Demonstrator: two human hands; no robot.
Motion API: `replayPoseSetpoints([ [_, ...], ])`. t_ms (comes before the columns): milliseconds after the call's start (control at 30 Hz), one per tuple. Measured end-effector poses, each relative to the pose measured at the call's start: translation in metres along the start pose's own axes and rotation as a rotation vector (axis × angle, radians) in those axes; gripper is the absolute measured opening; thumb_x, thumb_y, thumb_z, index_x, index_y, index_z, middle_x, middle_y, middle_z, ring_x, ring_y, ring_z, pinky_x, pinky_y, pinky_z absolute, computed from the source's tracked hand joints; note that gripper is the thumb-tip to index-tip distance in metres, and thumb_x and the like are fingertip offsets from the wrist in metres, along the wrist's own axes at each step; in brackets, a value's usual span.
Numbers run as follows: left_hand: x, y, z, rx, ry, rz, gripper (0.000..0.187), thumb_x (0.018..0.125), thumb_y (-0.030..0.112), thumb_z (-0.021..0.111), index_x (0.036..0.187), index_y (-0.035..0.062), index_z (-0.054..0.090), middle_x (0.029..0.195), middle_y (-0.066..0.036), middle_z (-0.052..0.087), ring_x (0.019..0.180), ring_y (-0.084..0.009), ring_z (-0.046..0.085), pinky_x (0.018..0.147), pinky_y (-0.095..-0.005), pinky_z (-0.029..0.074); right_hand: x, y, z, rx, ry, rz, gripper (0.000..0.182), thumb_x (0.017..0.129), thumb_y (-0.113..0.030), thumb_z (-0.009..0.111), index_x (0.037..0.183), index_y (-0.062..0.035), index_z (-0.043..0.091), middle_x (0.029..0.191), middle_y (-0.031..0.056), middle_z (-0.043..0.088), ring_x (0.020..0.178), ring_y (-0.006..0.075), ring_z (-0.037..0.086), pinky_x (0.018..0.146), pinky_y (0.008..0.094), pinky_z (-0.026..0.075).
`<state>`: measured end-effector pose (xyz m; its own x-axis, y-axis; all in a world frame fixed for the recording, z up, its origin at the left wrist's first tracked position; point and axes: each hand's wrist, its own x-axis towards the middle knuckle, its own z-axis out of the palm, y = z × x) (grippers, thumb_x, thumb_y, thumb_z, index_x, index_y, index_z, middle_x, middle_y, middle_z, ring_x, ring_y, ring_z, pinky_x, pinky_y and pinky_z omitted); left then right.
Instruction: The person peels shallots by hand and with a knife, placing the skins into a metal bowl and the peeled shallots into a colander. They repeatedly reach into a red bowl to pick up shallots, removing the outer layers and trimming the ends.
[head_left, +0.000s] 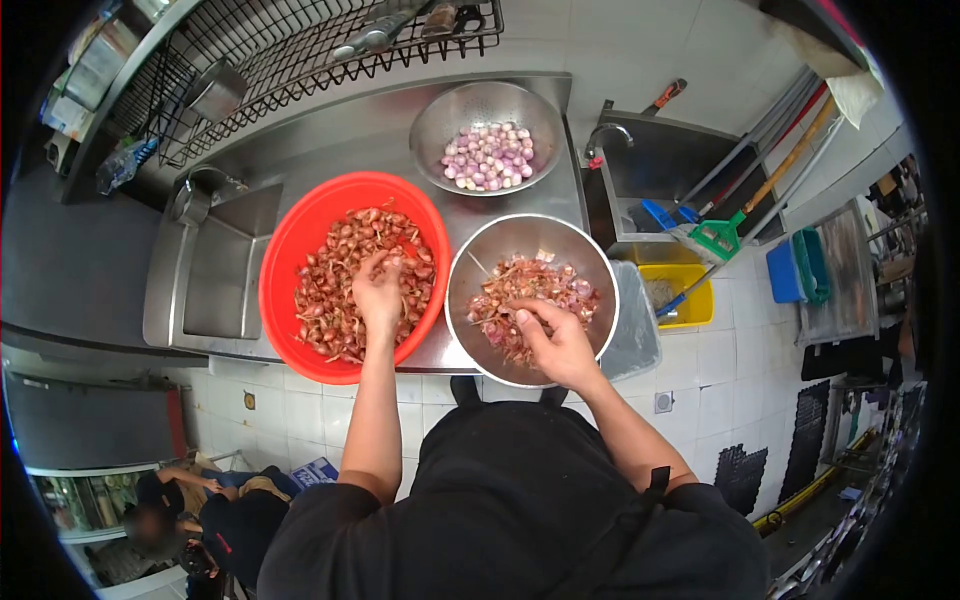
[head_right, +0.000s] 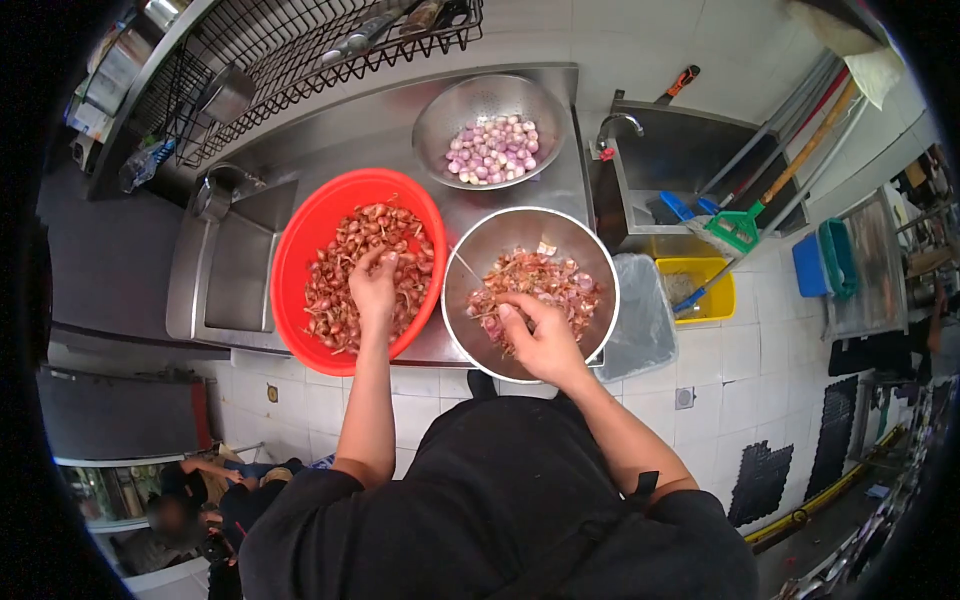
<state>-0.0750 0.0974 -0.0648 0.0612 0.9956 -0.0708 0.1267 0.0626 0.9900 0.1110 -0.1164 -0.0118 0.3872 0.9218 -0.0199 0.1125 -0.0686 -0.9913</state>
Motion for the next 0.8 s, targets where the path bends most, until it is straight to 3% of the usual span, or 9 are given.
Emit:
replayPoseSetpoints([
  [133,-0.005,0.021,-0.010,0.112,-0.084,0.033,0.030,0.093,0.009,0.066,0.120,-0.0030,0.060,0.093,-0.011,0.070,0.078,-0.0124,0.067,0.061,-0.0226,0.053,-0.006,0.002,-0.009,-0.044,0.001,0.065,0.029,0.099,-0.019,0.057,0.118,0.0020,0.064,0.090,0.0086,0.068,0.078,0.0108,0.060,0.074,0.0266,0.049],
  [200,-0.028,0.047,0.000,-0.086,-0.261,-0.178,0.032,0.094,0.009,0.065,0.122,-0.0046,0.059,0.100,-0.014,0.070,0.084,-0.0163,0.069,0.072,-0.0264,0.056,-0.009,0.004,-0.005,0.019,0.028,0.014,0.032,0.099,-0.019,0.056,0.124,0.0012,0.062,0.091,0.0088,0.068,0.079,0.0112,0.060,0.075,0.0273,0.049],
  [267,-0.041,0.040,0.013,-0.482,-0.437,-0.154,0.029,0.095,0.006,0.062,0.121,-0.0073,0.057,0.107,-0.015,0.069,0.090,-0.0236,0.070,0.075,-0.0296,0.058,-0.009,0.008,0.002,0.011,0.072,-0.082,0.035,0.099,-0.019,0.056,0.127,0.0006,0.060,0.092,0.0086,0.068,0.080,0.0114,0.061,0.077,0.0277,0.049],
  [333,-0.060,0.044,0.029,-0.466,-0.506,-0.131,0.029,0.094,0.003,0.063,0.120,-0.0073,0.058,0.107,-0.016,0.069,0.091,-0.0242,0.070,0.075,-0.0291,0.058,-0.006,0.004,0.004,0.000,0.087,-0.210,0.043,0.099,-0.019,0.057,0.138,-0.0012,0.052,0.100,0.0116,0.069,0.089,0.0153,0.065,0.084,0.0303,0.050],
  [367,-0.070,0.048,0.035,-0.550,-0.559,-0.125,0.027,0.092,0.001,0.065,0.118,-0.0061,0.059,0.106,-0.016,0.069,0.091,-0.0224,0.070,0.074,-0.0282,0.059,-0.008,-0.006,0.001,0.051,0.026,-0.112,0.044,0.099,-0.018,0.057,0.139,-0.0011,0.050,0.107,0.0139,0.068,0.095,0.0174,0.065,0.087,0.0313,0.049],
  [433,-0.086,0.051,0.045,-0.538,-0.572,-0.079,0.026,0.092,0.000,0.065,0.117,-0.0055,0.060,0.105,-0.016,0.070,0.091,-0.0210,0.070,0.075,-0.0284,0.059,-0.010,-0.026,-0.006,0.121,-0.071,-0.004,0.048,0.099,-0.017,0.056,0.142,0.0007,0.045,0.122,0.0196,0.064,0.107,0.0214,0.064,0.094,0.0334,0.048],
  [567,-0.107,0.058,0.057,-0.594,-0.549,-0.009,0.020,0.091,-0.001,0.065,0.111,-0.0038,0.061,0.106,-0.014,0.069,0.090,-0.0173,0.068,0.077,-0.0298,0.058,-0.004,-0.019,0.000,0.046,0.032,-0.264,0.049,0.099,-0.017,0.056,0.142,0.0033,0.044,0.123,0.0197,0.063,0.108,0.0214,0.064,0.095,0.0337,0.047],
  [700,-0.117,0.065,0.064,-0.605,-0.487,0.083,0.021,0.091,-0.004,0.066,0.111,-0.0041,0.060,0.106,-0.015,0.069,0.093,-0.0157,0.068,0.082,-0.0281,0.057,-0.007,-0.035,-0.001,0.133,-0.014,-0.119,0.047,0.099,-0.015,0.056,0.141,0.0034,0.045,0.125,0.0195,0.063,0.110,0.0221,0.063,0.097,0.0337,0.046],
  [800,-0.124,0.065,0.066,-0.561,-0.463,0.180,0.024,0.090,-0.006,0.066,0.113,-0.0053,0.058,0.108,-0.015,0.068,0.097,-0.0157,0.066,0.085,-0.0269,0.055,-0.005,-0.035,0.006,0.107,0.111,-0.299,0.042,0.098,-0.012,0.056,0.137,0.0039,0.049,0.123,0.0184,0.064,0.111,0.0208,0.063,0.096,0.0332,0.046],
])
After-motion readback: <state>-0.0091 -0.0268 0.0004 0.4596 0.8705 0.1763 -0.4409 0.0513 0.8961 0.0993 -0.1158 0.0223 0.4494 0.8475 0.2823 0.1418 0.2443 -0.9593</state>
